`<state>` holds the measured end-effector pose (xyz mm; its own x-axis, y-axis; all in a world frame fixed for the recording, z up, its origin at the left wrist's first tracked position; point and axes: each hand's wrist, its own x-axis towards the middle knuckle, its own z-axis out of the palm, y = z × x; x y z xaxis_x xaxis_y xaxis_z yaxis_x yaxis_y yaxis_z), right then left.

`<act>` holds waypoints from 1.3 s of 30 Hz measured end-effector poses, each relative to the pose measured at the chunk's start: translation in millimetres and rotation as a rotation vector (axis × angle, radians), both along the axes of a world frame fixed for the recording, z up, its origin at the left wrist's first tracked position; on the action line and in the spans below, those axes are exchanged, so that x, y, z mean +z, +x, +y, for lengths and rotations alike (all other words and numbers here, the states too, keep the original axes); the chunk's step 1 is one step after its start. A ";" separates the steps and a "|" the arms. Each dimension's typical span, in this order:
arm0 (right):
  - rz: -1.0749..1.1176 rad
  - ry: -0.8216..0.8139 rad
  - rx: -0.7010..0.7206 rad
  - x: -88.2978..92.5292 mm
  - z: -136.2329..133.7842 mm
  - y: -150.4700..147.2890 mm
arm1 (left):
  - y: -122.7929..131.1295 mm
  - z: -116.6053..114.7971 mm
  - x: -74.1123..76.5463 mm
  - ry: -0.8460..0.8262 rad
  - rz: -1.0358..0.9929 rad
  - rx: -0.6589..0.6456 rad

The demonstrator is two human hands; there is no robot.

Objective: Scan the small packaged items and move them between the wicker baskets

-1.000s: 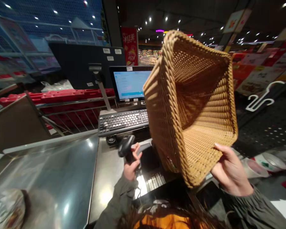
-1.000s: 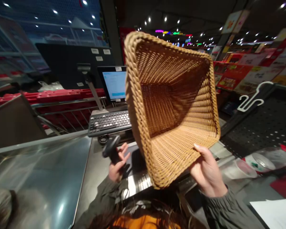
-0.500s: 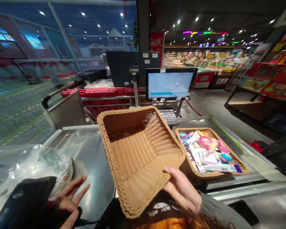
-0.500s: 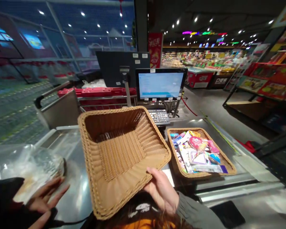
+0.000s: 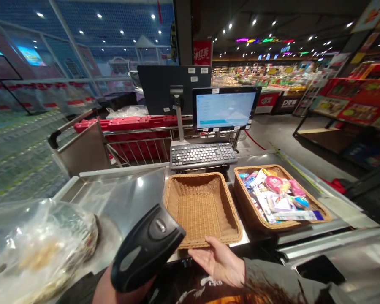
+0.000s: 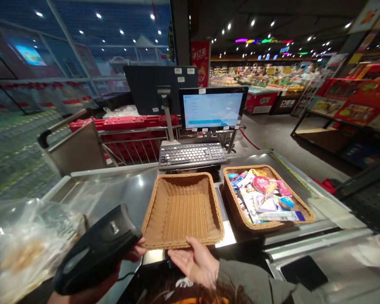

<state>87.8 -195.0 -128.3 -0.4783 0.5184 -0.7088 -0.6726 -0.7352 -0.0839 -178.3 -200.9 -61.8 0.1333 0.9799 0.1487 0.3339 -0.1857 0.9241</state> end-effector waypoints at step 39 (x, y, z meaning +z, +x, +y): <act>-2.378 1.253 0.327 -41.6 -4.5 228.9 | 192.4 49.5 9.3 -0.421 -0.302 -0.687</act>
